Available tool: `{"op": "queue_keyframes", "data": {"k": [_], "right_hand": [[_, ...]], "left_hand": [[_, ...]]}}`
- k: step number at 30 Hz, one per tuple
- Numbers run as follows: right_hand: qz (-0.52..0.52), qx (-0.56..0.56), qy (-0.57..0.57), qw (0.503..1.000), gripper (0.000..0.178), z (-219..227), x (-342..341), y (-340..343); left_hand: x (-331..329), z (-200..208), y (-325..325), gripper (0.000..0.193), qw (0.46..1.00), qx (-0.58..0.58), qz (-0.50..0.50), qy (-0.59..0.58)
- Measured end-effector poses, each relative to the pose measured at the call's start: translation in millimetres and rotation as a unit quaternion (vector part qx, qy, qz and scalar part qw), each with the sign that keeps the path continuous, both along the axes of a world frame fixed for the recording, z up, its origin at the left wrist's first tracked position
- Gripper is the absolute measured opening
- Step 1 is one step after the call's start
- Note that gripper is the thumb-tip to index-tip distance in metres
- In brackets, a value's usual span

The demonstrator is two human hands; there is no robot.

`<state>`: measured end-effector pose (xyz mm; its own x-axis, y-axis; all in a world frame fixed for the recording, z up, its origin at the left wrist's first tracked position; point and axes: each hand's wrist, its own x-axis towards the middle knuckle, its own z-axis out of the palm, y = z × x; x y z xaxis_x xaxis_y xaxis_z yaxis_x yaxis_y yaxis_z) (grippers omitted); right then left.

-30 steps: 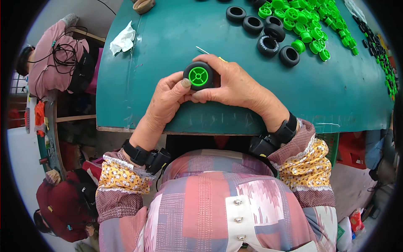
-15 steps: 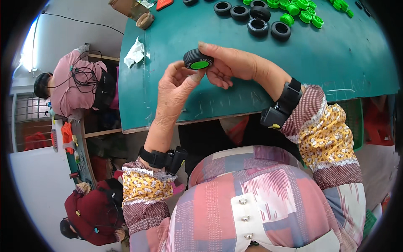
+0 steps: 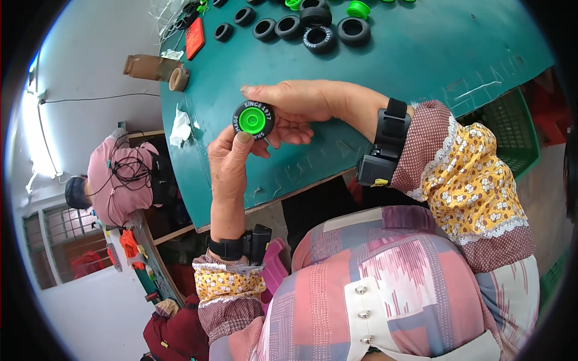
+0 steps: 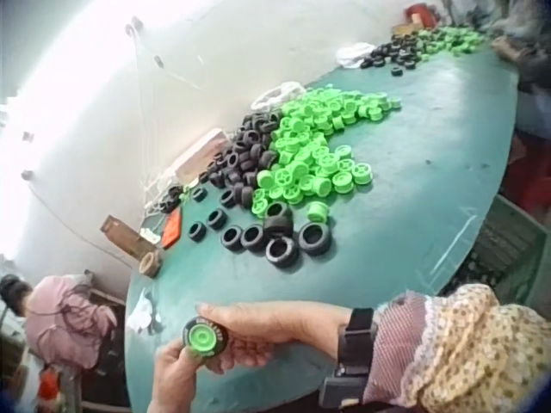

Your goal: Assembling toy wheels by fitting green plastic hubs into black rubber tires using hands and a small tool for leverage.

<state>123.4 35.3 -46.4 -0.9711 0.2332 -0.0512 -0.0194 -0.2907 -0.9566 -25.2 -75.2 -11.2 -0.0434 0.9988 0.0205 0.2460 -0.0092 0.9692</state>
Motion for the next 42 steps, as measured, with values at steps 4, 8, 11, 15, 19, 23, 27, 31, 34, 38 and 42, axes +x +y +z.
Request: {"op": "queue_keyframes", "data": {"k": [4,8,11,15,19,23,27,31,34,38,42], "right_hand": [[-0.017,0.022,-0.058,0.998,0.076,3.5,1.1,0.2],[-0.038,0.043,-0.074,0.996,0.073,5.7,-1.0,0.3],[-0.084,0.063,-0.093,0.990,0.070,8.9,-3.7,0.7],[-0.140,0.064,-0.103,0.983,0.063,6.9,-11.8,1.6],[-0.186,-0.041,-0.070,0.979,0.051,2.8,-10.7,5.7],[-0.245,-0.080,-0.048,0.965,0.047,30.4,18.2,13.6],[-0.332,0.079,-0.052,0.938,0.045,72.5,107.2,12.8],[-0.440,0.139,-0.133,0.877,0.048,96.1,218.9,-25.9],[-0.505,0.115,-0.190,0.834,0.050,82.2,285.6,-57.9],[-0.559,0.093,-0.277,0.776,0.045,63.6,322.5,-95.5],[-0.581,0.057,-0.351,0.732,0.043,34.7,338.1,-117.9]], "left_hand": [[-3.7,-1.9,2.7,0.029,1.000,-0.023,0.006,-0.011],[-9.9,-6.1,13.3,0.023,0.999,-0.031,0.031,0.001],[-17.1,-5.8,22.9,0.016,0.997,-0.047,0.034,0.047],[-29.6,-5.4,33.4,0.014,0.996,-0.051,0.000,0.067],[-37.0,-1.2,46.3,0.022,0.992,-0.048,-0.040,0.113],[-37.0,6.3,54.4,0.028,0.996,-0.006,-0.047,0.073],[-47.9,0.3,56.6,0.037,0.979,0.078,-0.042,0.186],[-42.2,-5.5,55.2,0.033,0.931,0.122,-0.049,0.341],[-44.3,-13.7,54.4,0.027,0.918,0.128,-0.059,0.371],[-40.5,-17.2,51.1,0.020,0.908,0.138,-0.060,0.390],[-41.1,-19.1,51.8,0.012,0.905,0.142,-0.048,0.399]]}}
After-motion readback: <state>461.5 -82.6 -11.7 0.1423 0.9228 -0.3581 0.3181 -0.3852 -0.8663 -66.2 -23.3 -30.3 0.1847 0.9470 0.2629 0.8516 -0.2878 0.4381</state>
